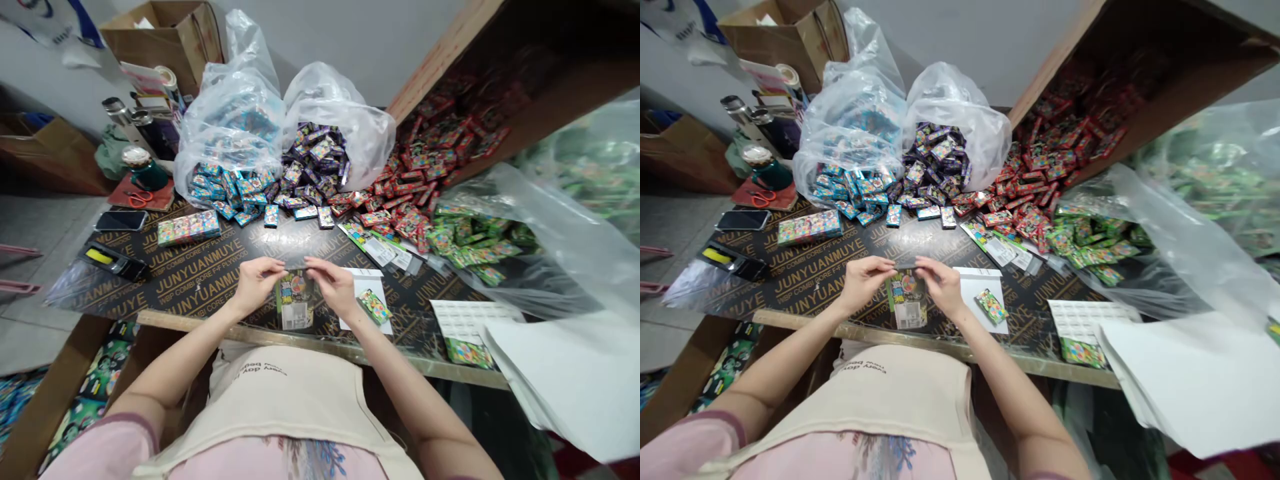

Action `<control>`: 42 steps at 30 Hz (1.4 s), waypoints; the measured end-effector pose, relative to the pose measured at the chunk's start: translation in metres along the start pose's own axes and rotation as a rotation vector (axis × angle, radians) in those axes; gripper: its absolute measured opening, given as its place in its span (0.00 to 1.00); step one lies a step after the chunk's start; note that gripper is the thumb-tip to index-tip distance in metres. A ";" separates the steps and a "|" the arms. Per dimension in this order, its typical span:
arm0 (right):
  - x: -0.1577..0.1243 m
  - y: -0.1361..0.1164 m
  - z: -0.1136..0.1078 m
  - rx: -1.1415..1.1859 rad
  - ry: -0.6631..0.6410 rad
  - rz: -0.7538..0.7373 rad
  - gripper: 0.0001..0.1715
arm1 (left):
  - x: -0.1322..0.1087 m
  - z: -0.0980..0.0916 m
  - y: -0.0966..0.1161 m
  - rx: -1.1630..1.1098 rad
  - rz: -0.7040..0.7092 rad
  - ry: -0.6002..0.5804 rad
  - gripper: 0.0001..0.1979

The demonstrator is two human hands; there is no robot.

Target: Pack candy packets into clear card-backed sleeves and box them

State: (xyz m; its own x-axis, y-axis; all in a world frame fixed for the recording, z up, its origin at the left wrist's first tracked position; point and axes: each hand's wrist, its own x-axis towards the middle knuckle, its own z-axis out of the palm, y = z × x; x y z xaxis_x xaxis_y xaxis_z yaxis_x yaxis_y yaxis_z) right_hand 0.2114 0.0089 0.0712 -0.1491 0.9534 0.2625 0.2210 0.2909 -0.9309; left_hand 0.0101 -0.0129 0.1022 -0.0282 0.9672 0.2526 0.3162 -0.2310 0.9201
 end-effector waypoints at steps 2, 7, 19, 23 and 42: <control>0.040 0.019 0.017 -0.038 -0.056 -0.020 0.22 | 0.007 -0.017 -0.025 -0.025 -0.087 0.255 0.07; 0.138 0.076 0.069 -0.473 -0.282 -0.138 0.44 | -0.027 -0.071 -0.095 0.101 -0.375 0.658 0.14; 0.150 0.090 0.084 -0.727 -0.770 -0.159 0.42 | -0.026 -0.055 -0.089 0.754 0.041 -0.368 0.40; 0.113 0.083 0.046 -0.663 -0.912 -0.203 0.44 | -0.013 -0.030 -0.083 0.854 0.075 -0.630 0.51; 0.022 0.082 0.026 -0.583 -0.290 -0.054 0.48 | -0.005 -0.047 -0.083 1.064 -0.063 -0.535 0.41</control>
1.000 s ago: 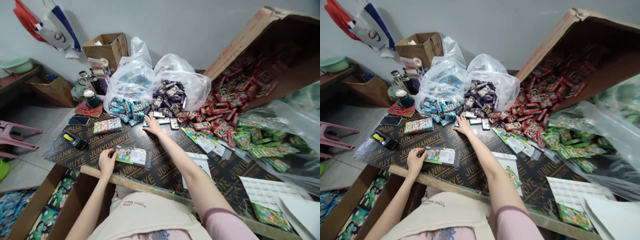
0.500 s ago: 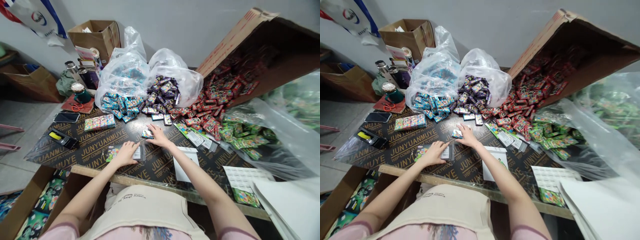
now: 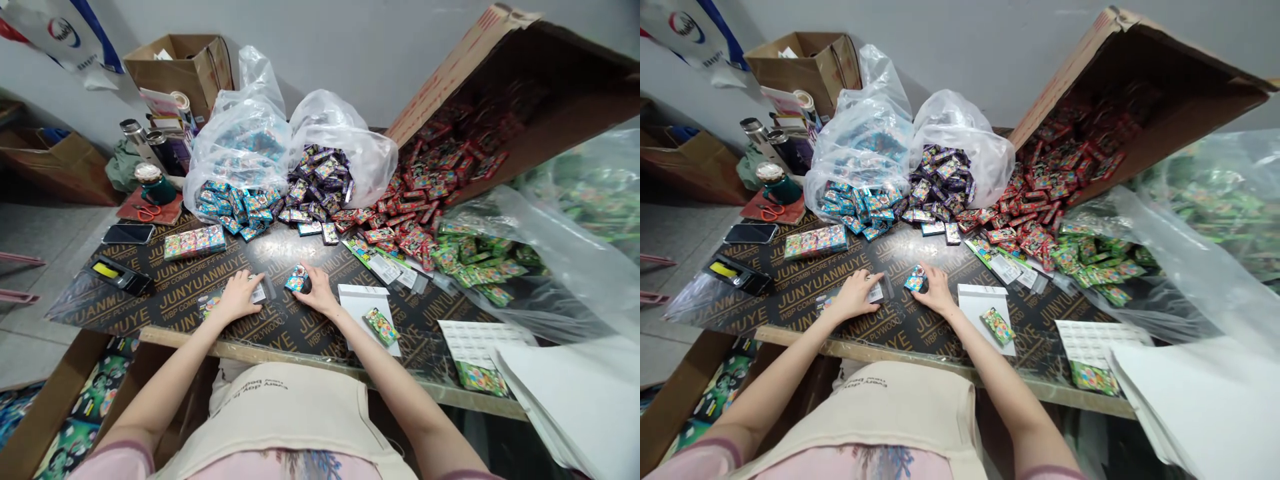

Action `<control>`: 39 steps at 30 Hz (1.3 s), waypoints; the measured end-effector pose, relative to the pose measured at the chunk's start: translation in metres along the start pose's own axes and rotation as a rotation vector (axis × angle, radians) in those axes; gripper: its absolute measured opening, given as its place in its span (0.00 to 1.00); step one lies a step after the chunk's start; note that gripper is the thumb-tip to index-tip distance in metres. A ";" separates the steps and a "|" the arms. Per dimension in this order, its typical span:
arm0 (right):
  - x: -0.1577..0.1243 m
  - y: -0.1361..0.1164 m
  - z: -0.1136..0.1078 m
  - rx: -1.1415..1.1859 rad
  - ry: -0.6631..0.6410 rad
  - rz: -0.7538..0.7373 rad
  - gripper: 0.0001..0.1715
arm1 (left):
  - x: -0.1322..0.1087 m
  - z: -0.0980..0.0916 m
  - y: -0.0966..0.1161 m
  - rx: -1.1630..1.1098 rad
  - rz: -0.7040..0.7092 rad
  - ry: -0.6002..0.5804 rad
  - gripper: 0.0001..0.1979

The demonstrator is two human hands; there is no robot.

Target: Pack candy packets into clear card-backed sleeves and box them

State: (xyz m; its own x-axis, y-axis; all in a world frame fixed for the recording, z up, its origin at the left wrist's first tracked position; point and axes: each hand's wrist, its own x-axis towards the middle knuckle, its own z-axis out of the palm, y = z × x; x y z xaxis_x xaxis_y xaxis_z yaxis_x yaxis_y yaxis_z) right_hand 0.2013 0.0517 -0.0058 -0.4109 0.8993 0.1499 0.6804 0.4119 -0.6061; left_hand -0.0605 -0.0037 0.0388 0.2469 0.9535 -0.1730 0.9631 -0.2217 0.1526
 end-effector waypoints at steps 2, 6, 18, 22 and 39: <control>-0.003 -0.011 0.000 0.052 0.072 -0.062 0.45 | 0.003 0.003 0.007 -0.028 0.004 0.017 0.46; -0.006 -0.034 -0.010 -0.015 0.023 -0.211 0.44 | 0.007 0.007 0.017 -0.195 0.094 0.100 0.56; -0.016 -0.040 -0.025 0.169 -0.101 -0.279 0.47 | 0.011 0.006 0.026 -0.481 0.273 0.188 0.57; 0.005 -0.025 -0.024 0.112 -0.094 -0.212 0.31 | 0.014 0.004 0.027 -0.428 0.258 0.167 0.53; 0.072 0.028 -0.042 -0.078 -0.135 0.234 0.21 | 0.014 0.013 0.029 -0.157 0.182 -0.028 0.41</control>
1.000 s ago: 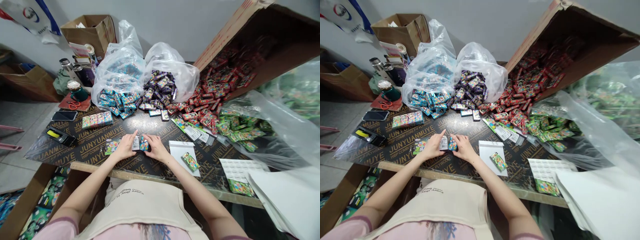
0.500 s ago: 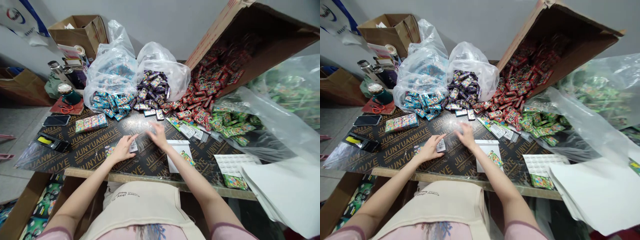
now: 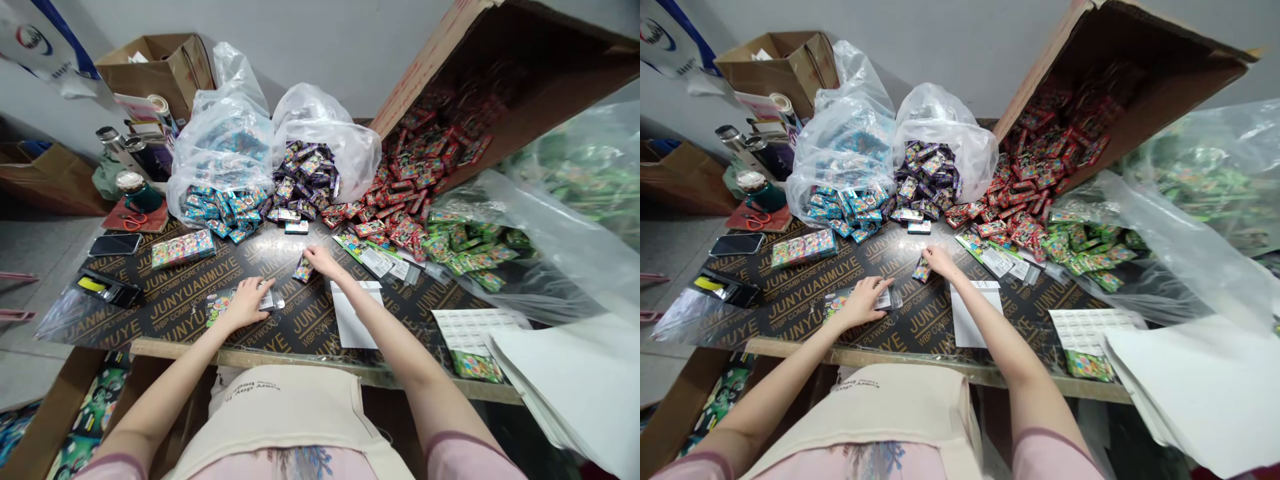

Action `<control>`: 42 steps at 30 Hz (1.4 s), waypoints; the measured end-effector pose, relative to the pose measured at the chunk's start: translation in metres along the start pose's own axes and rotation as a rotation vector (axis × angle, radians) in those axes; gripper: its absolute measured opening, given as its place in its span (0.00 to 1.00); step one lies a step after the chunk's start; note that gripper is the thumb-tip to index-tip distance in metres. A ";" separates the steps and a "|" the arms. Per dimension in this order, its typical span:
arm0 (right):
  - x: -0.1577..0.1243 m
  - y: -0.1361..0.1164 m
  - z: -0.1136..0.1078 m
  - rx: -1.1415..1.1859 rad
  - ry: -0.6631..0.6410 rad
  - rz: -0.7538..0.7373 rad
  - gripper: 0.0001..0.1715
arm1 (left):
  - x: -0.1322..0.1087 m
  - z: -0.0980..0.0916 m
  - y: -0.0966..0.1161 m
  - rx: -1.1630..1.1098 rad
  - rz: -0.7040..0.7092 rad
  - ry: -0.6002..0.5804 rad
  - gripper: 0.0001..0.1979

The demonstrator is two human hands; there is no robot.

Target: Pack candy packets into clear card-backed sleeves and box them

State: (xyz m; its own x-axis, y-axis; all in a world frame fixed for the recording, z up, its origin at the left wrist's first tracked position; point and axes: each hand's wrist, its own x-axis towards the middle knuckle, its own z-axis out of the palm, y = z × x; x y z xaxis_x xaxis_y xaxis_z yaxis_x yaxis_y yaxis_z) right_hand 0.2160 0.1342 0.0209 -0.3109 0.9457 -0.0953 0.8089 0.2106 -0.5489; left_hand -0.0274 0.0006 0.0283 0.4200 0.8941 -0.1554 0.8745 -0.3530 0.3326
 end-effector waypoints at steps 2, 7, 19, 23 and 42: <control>-0.010 -0.002 0.010 0.016 -0.003 -0.004 0.19 | 0.000 0.000 0.000 -0.009 0.009 0.013 0.42; -0.042 0.015 0.019 -0.003 -0.006 -0.257 0.51 | -0.005 -0.006 -0.006 -0.100 -0.044 0.066 0.50; -0.087 -0.036 0.022 0.025 -0.102 -0.484 0.41 | 0.005 -0.008 0.007 -0.255 0.064 0.113 0.59; -0.091 -0.034 0.023 0.222 -0.139 -0.559 0.45 | 0.006 -0.009 0.010 -0.305 0.135 0.095 0.59; 0.001 0.103 -0.074 -0.368 0.550 0.310 0.34 | 0.008 0.009 0.006 -0.073 0.040 0.015 0.43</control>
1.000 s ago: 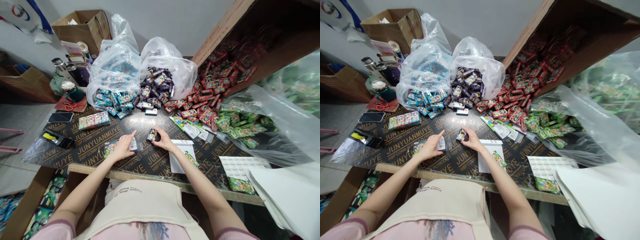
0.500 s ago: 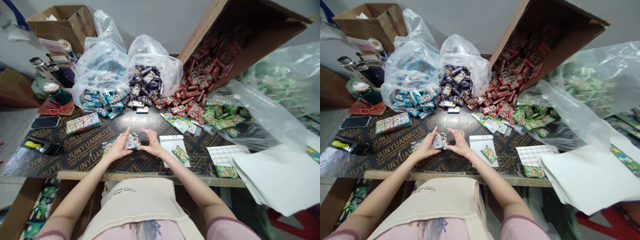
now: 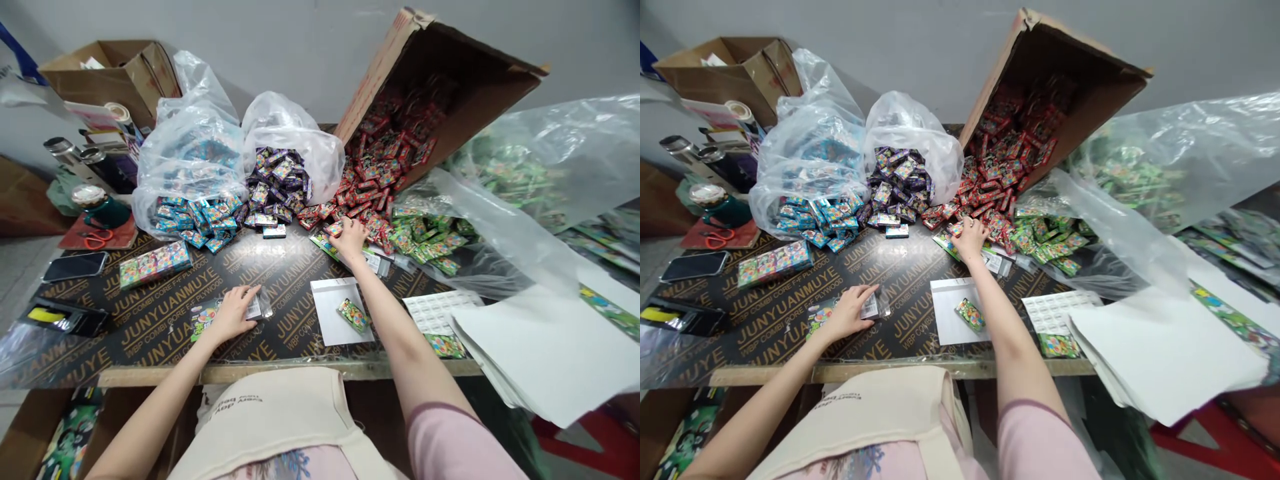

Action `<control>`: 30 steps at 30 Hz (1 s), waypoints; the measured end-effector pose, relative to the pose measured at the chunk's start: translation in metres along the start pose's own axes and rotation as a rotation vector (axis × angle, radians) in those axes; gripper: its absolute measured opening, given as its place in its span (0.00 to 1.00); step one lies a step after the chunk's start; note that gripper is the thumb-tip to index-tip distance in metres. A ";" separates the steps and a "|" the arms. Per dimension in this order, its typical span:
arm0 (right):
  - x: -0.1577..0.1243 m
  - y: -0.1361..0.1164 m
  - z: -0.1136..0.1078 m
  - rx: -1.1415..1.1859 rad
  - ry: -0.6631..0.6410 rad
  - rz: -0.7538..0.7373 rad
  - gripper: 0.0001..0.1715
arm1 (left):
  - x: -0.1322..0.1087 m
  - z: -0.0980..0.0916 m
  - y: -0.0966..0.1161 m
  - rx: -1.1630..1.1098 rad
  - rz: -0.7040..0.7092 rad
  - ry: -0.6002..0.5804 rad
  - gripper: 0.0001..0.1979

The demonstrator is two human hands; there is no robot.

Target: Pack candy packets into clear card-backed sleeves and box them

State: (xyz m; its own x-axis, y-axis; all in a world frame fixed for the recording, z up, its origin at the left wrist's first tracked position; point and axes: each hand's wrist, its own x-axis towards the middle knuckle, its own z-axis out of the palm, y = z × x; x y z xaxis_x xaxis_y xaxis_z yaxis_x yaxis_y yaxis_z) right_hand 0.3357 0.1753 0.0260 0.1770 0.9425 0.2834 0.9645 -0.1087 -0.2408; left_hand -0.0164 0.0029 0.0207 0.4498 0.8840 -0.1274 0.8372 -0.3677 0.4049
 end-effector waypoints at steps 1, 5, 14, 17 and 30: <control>-0.008 -0.006 -0.003 -0.010 -0.019 -0.092 0.33 | -0.001 0.000 0.000 0.000 -0.013 0.003 0.43; -0.055 -0.053 -0.015 -0.138 -0.247 -0.515 0.29 | 0.001 -0.004 0.000 0.007 -0.032 -0.005 0.43; -0.072 -0.093 -0.012 0.093 -0.650 -0.833 0.61 | -0.003 -0.005 -0.002 -0.021 -0.028 0.024 0.49; -0.066 -0.069 -0.007 0.257 -0.656 -0.742 0.64 | -0.008 -0.006 -0.006 -0.072 -0.053 0.070 0.52; -0.129 -0.085 -0.039 0.430 -0.533 -0.902 0.48 | 0.032 -0.002 0.021 -0.270 0.138 0.136 0.62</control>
State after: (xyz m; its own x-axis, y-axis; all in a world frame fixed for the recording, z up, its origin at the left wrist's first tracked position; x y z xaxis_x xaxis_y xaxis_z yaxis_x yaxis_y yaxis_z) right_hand 0.2382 0.0505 0.0461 -0.7547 0.6471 0.1081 0.5315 0.6998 -0.4773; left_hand 0.0156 0.0241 0.0267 0.4922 0.8684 0.0598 0.6506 -0.4126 0.6376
